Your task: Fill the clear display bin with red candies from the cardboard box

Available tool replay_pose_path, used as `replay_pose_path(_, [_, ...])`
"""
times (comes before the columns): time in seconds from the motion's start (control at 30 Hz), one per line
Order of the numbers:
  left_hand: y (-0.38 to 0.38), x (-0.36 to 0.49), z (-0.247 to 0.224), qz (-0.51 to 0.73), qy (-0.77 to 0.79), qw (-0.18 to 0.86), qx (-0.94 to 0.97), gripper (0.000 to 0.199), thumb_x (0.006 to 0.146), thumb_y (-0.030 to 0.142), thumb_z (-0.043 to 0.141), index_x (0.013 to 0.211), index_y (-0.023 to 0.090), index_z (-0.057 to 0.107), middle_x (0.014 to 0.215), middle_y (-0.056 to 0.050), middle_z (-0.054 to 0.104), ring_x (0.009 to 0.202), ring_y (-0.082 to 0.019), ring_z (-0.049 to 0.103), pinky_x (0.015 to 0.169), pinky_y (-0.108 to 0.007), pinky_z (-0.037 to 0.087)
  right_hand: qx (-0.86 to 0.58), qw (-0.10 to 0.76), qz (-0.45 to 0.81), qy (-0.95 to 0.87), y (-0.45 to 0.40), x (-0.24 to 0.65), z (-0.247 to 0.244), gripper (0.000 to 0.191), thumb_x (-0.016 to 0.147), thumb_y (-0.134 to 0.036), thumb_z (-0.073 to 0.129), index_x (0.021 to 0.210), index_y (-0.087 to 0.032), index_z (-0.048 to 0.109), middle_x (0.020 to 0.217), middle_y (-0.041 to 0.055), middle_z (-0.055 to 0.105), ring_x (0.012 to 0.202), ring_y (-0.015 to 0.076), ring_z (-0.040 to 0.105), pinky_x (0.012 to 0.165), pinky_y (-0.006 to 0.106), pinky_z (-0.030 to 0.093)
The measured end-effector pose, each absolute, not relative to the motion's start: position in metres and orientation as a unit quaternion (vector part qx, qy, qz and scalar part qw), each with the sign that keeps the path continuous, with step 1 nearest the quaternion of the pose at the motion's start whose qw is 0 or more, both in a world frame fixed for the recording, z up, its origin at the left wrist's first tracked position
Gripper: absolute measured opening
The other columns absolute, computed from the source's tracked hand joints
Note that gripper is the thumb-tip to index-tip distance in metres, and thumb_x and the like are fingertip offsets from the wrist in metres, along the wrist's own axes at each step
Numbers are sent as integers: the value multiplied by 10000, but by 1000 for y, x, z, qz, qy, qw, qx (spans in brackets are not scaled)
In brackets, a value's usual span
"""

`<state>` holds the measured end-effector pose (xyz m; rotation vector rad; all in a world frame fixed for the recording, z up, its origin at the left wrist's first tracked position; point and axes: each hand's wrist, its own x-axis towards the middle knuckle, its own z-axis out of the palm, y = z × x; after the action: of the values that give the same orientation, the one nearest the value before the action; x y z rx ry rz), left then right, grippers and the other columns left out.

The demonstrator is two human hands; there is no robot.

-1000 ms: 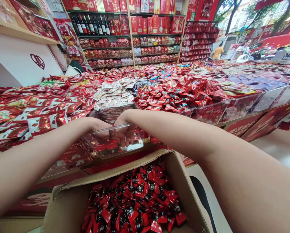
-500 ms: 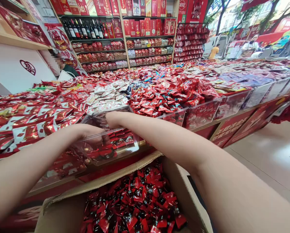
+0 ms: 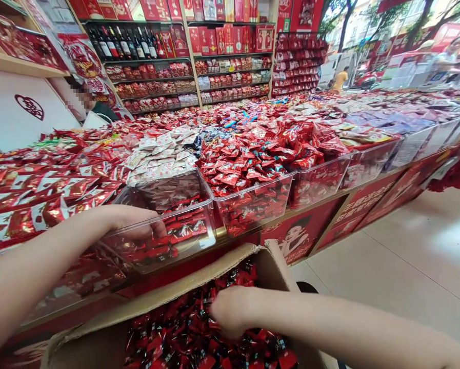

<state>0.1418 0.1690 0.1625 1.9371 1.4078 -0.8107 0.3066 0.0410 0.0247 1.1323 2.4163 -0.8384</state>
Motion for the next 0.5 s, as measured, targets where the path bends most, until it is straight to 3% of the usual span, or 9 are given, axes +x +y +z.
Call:
replay_pose_path(0.1, [167, 143, 165, -315, 508, 275, 753, 526, 478, 79, 366, 927, 175, 622, 617, -32, 647, 436, -132, 498, 426, -230, 396, 390, 256, -222, 856, 37, 301, -33, 126, 542, -223, 593, 628, -288, 657, 545, 63, 595, 587, 248, 597, 331, 286, 274])
replay_pose_path(0.23, [165, 144, 167, -306, 493, 250, 775, 544, 498, 63, 380, 976, 180, 613, 751, -26, 663, 559, -127, 536, 508, -214, 418, 359, 320, -207, 852, 22, 300, -62, 324, 529, -222, 580, 841, -222, 665, 659, 78, 634, 652, 258, 610, 342, 276, 311])
replay_pose_path(0.4, [169, 141, 163, -311, 486, 261, 774, 566, 497, 52, 412, 1004, 214, 603, 889, -27, 657, 645, -141, 564, 534, -220, 430, 403, 199, -227, 864, 9, 304, -74, 289, 509, -144, 549, 749, -255, 666, 610, 56, 616, 645, 246, 609, 457, 294, 412])
replay_pose_path(0.5, [170, 139, 162, -319, 483, 264, 772, 568, 500, 57, 417, 1015, 212, 600, 884, -44, 660, 630, -155, 571, 495, -229, 424, 428, 181, -238, 853, 11, 302, -79, 271, 536, -100, 506, 671, -276, 663, 602, 60, 613, 653, 247, 607, 476, 302, 414])
